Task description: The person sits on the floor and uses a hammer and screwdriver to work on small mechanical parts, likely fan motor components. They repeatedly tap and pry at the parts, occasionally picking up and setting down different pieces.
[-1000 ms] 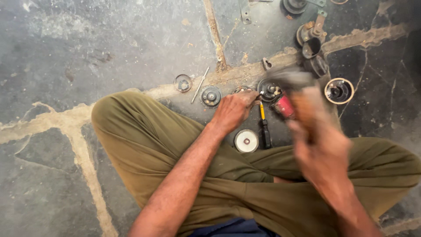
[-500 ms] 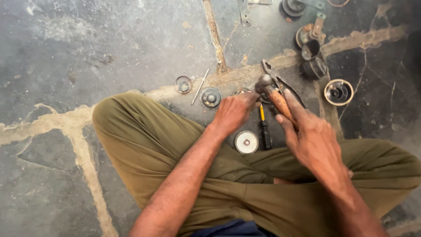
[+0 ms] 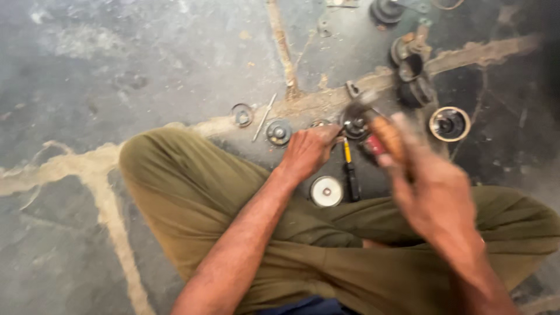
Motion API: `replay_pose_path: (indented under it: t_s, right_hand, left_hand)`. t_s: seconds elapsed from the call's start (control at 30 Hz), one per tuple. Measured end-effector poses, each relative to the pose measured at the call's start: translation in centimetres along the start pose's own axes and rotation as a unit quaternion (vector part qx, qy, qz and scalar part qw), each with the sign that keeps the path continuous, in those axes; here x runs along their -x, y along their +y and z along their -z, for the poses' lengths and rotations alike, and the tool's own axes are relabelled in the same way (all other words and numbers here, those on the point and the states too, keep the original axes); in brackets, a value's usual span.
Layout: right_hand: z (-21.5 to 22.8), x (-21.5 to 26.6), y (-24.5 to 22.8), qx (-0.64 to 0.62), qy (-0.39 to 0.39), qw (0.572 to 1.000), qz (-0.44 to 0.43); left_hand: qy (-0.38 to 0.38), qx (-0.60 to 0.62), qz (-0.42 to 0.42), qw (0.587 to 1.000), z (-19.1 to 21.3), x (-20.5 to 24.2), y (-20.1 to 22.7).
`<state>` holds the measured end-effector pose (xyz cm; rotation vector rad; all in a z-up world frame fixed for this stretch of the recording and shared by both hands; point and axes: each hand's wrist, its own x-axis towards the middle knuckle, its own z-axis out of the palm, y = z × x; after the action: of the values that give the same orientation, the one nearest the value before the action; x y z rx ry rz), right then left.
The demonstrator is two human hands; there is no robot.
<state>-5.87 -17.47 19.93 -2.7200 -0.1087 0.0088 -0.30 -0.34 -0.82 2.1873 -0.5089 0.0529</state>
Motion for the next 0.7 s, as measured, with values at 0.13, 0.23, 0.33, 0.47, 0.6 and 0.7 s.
replay_pose_path:
  t_s: [0.13,0.23,0.33,0.47,0.6,0.7]
  right_hand:
    - [0.7,0.5,-1.1,-0.124,0.127,0.983,0.047]
    - [0.3,-0.6,-1.0,-0.045,0.092,0.99,0.102]
    - [0.4,-1.1,-0.3,0.069,-0.136,0.982,-0.11]
    - [1.1,0.1,-0.2,-0.105,0.034,0.993,-0.037]
    - [-0.4,-1.0,-0.1,-0.008,-0.06,0.996,-0.059]
    - [-1.9,-1.5,2.0,0.04,-0.118,0.99,-0.072]
  left_hand:
    - [-0.013,0.001,0.008,1.0,0.0,0.3,-0.3]
    - [-0.018,-0.005,0.014,1.0,-0.2,0.3,0.0]
    - [-0.038,-0.019,0.026,0.999,-0.5,0.5,0.1]
    - [-0.027,-0.013,0.017,0.999,-0.5,1.0,-0.1]
    - [-0.028,0.002,0.01,1.0,0.3,0.2,0.3]
    - [-0.009,0.018,0.001,1.0,0.6,0.0,0.6]
